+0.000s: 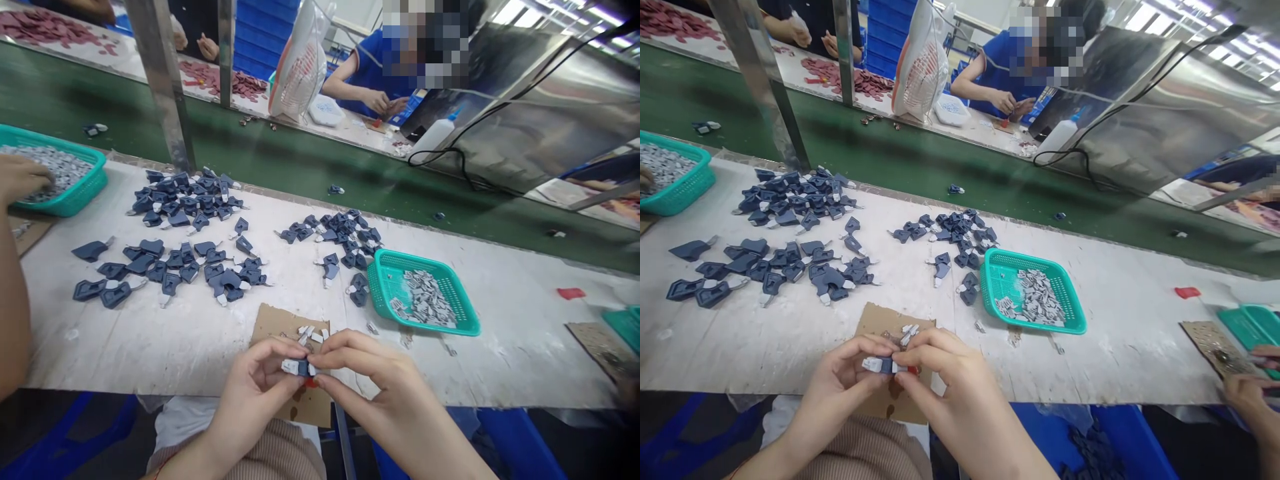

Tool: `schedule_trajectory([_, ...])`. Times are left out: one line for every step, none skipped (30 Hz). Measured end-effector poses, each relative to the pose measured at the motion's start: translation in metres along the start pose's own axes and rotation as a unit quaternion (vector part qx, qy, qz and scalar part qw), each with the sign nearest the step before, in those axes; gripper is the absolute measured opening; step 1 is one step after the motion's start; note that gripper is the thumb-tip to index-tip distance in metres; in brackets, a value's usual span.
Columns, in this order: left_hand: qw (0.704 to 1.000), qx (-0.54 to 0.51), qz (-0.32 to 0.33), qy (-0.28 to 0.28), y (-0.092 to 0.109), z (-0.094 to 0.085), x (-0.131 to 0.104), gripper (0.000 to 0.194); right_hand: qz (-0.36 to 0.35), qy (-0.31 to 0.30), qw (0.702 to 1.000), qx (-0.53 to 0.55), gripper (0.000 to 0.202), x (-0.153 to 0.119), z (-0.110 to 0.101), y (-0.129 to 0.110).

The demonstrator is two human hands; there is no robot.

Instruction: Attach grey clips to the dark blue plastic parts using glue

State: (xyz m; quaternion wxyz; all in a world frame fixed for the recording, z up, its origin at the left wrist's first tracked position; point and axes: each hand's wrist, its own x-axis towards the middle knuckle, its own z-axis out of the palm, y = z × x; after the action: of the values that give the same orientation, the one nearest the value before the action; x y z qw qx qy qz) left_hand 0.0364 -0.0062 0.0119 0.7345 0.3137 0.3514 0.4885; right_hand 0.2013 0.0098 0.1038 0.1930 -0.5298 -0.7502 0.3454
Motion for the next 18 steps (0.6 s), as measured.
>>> schedule_trajectory([1.0,0.0,-0.001,0.002,-0.0003,0.0,-0.0003,0.019,0.001,-0.001,1.0,-0.002,0.018,0.0001,-0.0001,0.0])
schedule_trajectory([1.0,-0.001,-0.002,0.003,-0.0004,0.0,-0.0005,0.019,0.003,-0.002,1.0,-0.003,0.018,0.0001,-0.0003,0.0002])
schedule_trajectory([1.0,-0.003,-0.002,0.005,-0.0004,0.0001,-0.0008,0.019,0.005,-0.002,1.0,-0.003,0.018,0.0,-0.0005,0.0004])
schedule_trajectory([1.0,-0.006,-0.004,0.005,-0.0002,0.0002,-0.001,0.019,0.007,-0.003,1.0,-0.003,0.018,-0.0002,-0.0007,0.0008])
schedule_trajectory([1.0,-0.009,-0.006,0.005,0.0,0.0003,-0.0011,0.018,0.009,-0.005,1.0,-0.001,0.018,-0.0004,-0.0008,0.0011])
schedule_trajectory([1.0,-0.011,-0.007,0.005,0.0003,0.0003,-0.0011,0.017,0.01,-0.006,1.0,0.001,0.019,-0.0005,-0.0009,0.0013])
schedule_trajectory([1.0,-0.014,-0.009,0.005,0.0005,0.0004,-0.0009,0.017,0.011,-0.006,1.0,0.005,0.02,-0.0005,-0.0008,0.0014])
schedule_trajectory([1.0,-0.015,-0.011,0.006,0.0006,0.0004,-0.0007,0.017,0.012,-0.006,1.0,0.01,0.022,-0.0004,-0.0008,0.0012])
schedule_trajectory([1.0,-0.016,-0.013,0.005,0.0004,0.0005,-0.0004,0.016,0.013,-0.005,1.0,0.016,0.023,-0.0003,-0.0009,0.0007])
schedule_trajectory([1.0,-0.018,-0.014,0.005,0.0002,0.0006,-0.0002,0.016,0.014,-0.004,1.0,0.024,0.024,-0.0002,-0.0012,-0.0001])
schedule_trajectory([1.0,-0.022,-0.014,0.006,-0.0002,0.0007,-0.0001,0.016,0.016,-0.004,0.999,0.032,0.025,-0.0001,-0.0018,-0.0009])
schedule_trajectory([1.0,-0.027,-0.015,0.005,-0.0006,0.0009,0.0,0.016,0.018,-0.005,0.999,0.04,0.026,-0.0001,-0.0027,-0.0015])
schedule_trajectory([0.999,-0.033,-0.016,0.006,-0.0008,0.0011,-0.0001,0.016,0.022,-0.007,0.999,0.049,0.025,-0.0003,-0.0037,-0.0019])
schedule_trajectory([0.999,-0.038,-0.019,0.006,-0.0008,0.0015,-0.0003,0.016,0.028,-0.008,0.998,0.058,0.024,-0.0007,-0.0048,-0.0017])
schedule_trajectory([0.999,-0.043,-0.023,0.006,-0.0005,0.0019,-0.0006,0.016,0.035,-0.007,0.997,0.068,0.023,-0.0011,-0.0057,-0.0009])
schedule_trajectory([0.998,-0.046,-0.029,0.006,0.0001,0.0023,-0.0009,0.015,0.045,-0.003,0.996,0.081,0.021,-0.0016,-0.0062,0.0006])
schedule_trajectory([0.998,-0.049,-0.036,0.004,0.001,0.0028,-0.0011,0.014,0.056,0.006,0.994,0.097,0.018,-0.0021,-0.0061,0.0026])
schedule_trajectory([0.998,-0.051,-0.043,0.002,0.0021,0.0032,-0.0012,0.013,0.069,0.019,0.991,0.114,0.017,-0.0024,-0.0052,0.0049])
